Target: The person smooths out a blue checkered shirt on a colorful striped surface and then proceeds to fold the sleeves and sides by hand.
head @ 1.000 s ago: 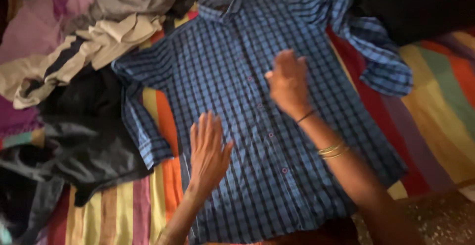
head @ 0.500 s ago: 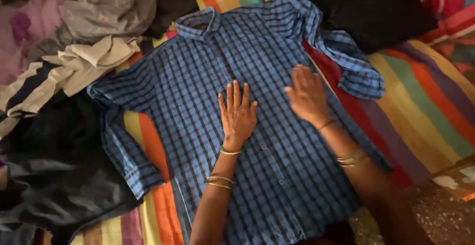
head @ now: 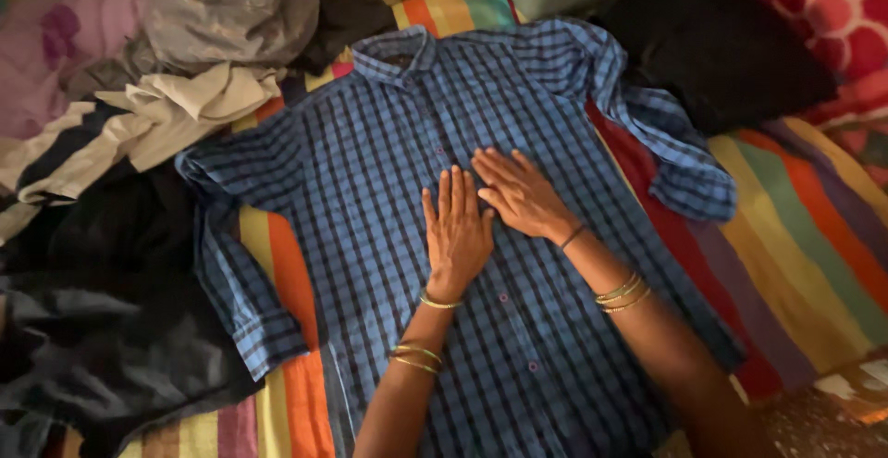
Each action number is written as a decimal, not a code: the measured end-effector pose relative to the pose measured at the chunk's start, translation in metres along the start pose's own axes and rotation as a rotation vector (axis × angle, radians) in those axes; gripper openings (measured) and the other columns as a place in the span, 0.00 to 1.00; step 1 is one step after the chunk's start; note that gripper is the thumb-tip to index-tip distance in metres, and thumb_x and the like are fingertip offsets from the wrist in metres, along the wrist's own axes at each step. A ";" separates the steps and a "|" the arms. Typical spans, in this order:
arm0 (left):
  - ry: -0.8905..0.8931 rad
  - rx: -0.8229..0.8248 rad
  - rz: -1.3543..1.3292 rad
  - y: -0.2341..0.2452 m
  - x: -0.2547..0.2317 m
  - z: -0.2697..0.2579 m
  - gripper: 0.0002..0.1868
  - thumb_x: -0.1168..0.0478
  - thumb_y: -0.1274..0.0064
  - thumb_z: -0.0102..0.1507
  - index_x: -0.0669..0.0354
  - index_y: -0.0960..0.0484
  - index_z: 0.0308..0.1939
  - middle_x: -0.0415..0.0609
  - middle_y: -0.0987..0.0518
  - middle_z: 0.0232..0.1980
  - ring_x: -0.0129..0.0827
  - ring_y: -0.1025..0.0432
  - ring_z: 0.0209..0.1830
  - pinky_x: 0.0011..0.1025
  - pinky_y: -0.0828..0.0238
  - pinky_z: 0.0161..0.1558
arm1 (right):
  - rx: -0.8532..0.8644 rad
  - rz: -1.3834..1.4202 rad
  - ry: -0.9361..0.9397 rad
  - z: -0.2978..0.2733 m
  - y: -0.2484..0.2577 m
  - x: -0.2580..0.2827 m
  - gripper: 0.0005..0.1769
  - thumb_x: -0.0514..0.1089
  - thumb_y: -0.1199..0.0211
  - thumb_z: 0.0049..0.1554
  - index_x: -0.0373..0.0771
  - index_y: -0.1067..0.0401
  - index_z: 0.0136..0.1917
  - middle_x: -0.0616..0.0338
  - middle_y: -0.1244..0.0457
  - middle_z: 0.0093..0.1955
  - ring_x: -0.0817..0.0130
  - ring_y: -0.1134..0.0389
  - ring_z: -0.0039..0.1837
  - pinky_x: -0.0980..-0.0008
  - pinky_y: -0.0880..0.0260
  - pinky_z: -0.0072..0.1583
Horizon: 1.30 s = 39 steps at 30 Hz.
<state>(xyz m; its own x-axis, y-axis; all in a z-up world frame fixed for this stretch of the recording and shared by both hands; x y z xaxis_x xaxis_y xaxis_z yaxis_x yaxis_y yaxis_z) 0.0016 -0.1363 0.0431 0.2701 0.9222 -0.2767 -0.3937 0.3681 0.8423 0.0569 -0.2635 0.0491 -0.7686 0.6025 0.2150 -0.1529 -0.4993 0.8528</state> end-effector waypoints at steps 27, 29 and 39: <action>0.021 0.040 -0.002 0.002 -0.002 0.003 0.37 0.50 0.54 0.68 0.73 0.39 0.74 0.63 0.41 0.79 0.50 0.50 0.82 0.58 0.63 0.77 | -0.074 -0.331 -0.215 0.101 -0.073 -0.111 0.34 0.62 0.51 0.68 0.41 0.39 0.79 0.47 0.47 0.81 0.50 0.48 0.81 0.35 0.53 0.76; 0.019 0.031 -0.007 0.004 -0.001 0.004 0.37 0.50 0.54 0.68 0.73 0.39 0.74 0.63 0.41 0.79 0.50 0.51 0.82 0.58 0.64 0.77 | -0.040 -0.323 -0.275 0.111 -0.082 -0.125 0.35 0.63 0.53 0.67 0.43 0.40 0.79 0.48 0.49 0.82 0.51 0.50 0.82 0.34 0.56 0.76; 0.032 0.104 -0.021 0.012 -0.005 0.012 0.37 0.50 0.55 0.69 0.75 0.40 0.74 0.65 0.42 0.79 0.51 0.51 0.82 0.59 0.65 0.77 | -0.208 -0.175 -0.177 0.150 -0.064 -0.115 0.40 0.63 0.52 0.69 0.35 0.46 0.82 0.43 0.52 0.84 0.47 0.54 0.84 0.38 0.56 0.77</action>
<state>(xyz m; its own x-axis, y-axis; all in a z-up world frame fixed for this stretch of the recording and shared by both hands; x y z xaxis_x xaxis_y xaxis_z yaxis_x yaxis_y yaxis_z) 0.0062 -0.1383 0.0600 0.2482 0.9183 -0.3084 -0.2948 0.3749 0.8789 0.2483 -0.2072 0.0415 -0.6021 0.7804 0.1686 -0.4112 -0.4840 0.7724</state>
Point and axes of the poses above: each hand's wrist, its own z-axis towards the middle knuckle, its own y-axis out of the back of the hand, x = y × z, the point moved 5 cm from there along z, towards the middle knuckle
